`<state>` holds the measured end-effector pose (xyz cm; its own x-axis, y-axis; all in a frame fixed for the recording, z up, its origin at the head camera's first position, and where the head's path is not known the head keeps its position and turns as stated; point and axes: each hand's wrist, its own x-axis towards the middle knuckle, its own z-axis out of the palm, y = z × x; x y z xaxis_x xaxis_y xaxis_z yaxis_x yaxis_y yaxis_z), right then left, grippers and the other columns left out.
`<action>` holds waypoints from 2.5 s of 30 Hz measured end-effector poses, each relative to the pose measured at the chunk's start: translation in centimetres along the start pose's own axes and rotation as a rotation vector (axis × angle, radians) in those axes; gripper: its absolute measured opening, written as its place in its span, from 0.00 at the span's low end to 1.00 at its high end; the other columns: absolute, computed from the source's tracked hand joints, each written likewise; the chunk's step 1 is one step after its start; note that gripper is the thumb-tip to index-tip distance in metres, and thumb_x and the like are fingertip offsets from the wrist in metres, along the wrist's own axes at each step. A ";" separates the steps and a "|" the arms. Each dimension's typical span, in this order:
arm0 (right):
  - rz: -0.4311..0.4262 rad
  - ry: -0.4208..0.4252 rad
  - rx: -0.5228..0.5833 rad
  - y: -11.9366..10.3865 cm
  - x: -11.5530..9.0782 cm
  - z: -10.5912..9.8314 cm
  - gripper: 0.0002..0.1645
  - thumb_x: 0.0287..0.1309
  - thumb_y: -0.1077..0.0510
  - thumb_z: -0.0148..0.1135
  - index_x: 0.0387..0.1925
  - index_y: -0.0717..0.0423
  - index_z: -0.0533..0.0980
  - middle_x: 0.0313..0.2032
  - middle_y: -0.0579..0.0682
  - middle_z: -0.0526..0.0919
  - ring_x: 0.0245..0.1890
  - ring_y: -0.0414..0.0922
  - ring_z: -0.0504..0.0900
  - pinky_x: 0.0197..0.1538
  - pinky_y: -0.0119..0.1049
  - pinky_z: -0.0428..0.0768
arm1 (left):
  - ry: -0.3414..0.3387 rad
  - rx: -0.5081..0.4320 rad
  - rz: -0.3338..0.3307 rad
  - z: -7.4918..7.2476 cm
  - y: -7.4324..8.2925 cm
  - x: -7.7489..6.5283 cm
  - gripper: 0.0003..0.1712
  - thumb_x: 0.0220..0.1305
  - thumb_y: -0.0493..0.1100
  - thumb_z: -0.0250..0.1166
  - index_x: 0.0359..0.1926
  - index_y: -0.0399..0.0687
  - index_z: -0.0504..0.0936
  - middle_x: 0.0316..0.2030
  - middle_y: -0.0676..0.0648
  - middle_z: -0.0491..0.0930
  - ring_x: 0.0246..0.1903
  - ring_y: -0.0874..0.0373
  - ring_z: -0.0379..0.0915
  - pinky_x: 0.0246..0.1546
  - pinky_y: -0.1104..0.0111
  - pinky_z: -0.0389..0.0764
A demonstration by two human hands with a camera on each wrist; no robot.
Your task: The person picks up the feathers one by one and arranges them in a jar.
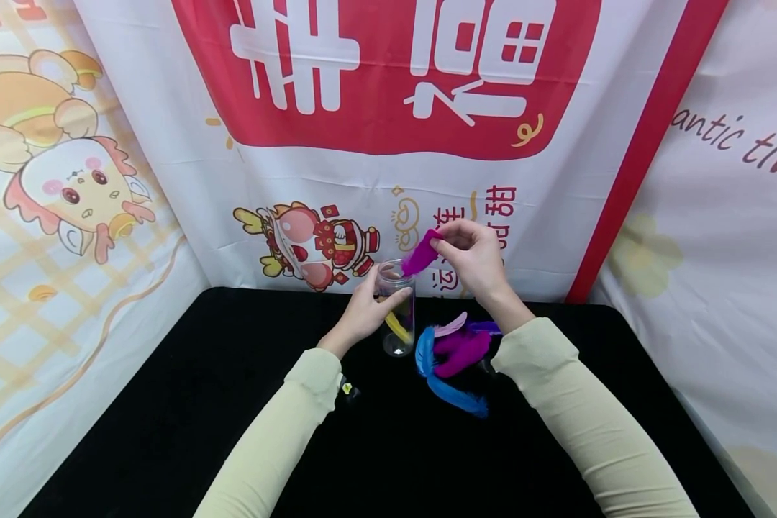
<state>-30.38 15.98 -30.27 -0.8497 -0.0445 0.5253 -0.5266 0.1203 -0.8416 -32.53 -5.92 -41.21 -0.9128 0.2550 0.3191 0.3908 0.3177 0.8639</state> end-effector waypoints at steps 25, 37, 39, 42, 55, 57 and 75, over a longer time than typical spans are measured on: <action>0.044 -0.076 -0.045 0.6 -0.3 0.5 0.09 0.61 0.65 0.72 0.41 0.67 0.83 0.36 0.56 0.89 0.35 0.39 0.86 0.41 0.29 0.83 | 0.000 -0.028 -0.042 0.0 0.0 -0.1 0.44 0.66 0.66 0.67 0.75 0.56 0.61 0.64 0.48 0.75 0.62 0.55 0.73 0.60 0.53 0.78; 0.050 -0.112 -0.050 0.7 -0.4 1.0 0.11 0.60 0.67 0.72 0.42 0.70 0.82 0.36 0.58 0.88 0.34 0.39 0.85 0.39 0.28 0.82 | 0.000 -0.031 -0.024 0.0 -0.1 -0.1 0.43 0.67 0.64 0.67 0.75 0.56 0.61 0.63 0.48 0.76 0.61 0.55 0.74 0.59 0.53 0.79; 0.053 -0.114 -0.056 0.9 -0.3 1.2 0.10 0.60 0.66 0.72 0.42 0.69 0.82 0.37 0.59 0.88 0.34 0.39 0.85 0.39 0.28 0.82 | -0.002 -0.032 -0.024 0.0 -0.1 -0.2 0.43 0.67 0.64 0.67 0.74 0.56 0.61 0.63 0.48 0.76 0.61 0.55 0.74 0.59 0.53 0.79; 0.055 -0.114 -0.062 0.9 -0.3 1.4 0.11 0.61 0.66 0.72 0.42 0.69 0.82 0.37 0.60 0.88 0.34 0.39 0.85 0.40 0.28 0.83 | -0.001 -0.032 -0.025 0.0 -0.1 -0.2 0.43 0.67 0.64 0.67 0.74 0.57 0.61 0.63 0.48 0.76 0.61 0.55 0.75 0.59 0.54 0.79; 0.076 -0.142 -0.139 1.1 0.0 2.1 0.09 0.62 0.65 0.71 0.43 0.67 0.84 0.40 0.65 0.87 0.33 0.41 0.83 0.34 0.28 0.79 | -0.004 -0.019 -0.017 0.0 -0.3 0.1 0.44 0.67 0.64 0.67 0.75 0.54 0.60 0.63 0.48 0.76 0.60 0.55 0.75 0.59 0.55 0.79; 0.078 -0.146 -0.142 1.2 0.0 2.1 0.10 0.62 0.66 0.70 0.43 0.68 0.83 0.40 0.65 0.86 0.33 0.41 0.83 0.34 0.28 0.78 | -0.005 -0.022 -0.015 0.0 -0.3 0.2 0.44 0.67 0.64 0.67 0.75 0.54 0.60 0.62 0.48 0.76 0.59 0.56 0.76 0.59 0.56 0.79; 0.069 -0.178 -0.154 1.3 0.1 3.2 0.08 0.62 0.65 0.71 0.42 0.65 0.84 0.39 0.60 0.88 0.33 0.41 0.84 0.34 0.30 0.80 | -0.002 -0.020 -0.005 -0.1 -0.2 0.2 0.45 0.68 0.62 0.67 0.76 0.48 0.60 0.61 0.45 0.77 0.57 0.54 0.77 0.55 0.57 0.80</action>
<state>-31.23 12.96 -31.76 -0.8820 -0.2035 0.4251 -0.4684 0.2781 -0.8386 -32.77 -6.00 -41.25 -0.9146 0.2554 0.3136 0.3834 0.3008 0.8732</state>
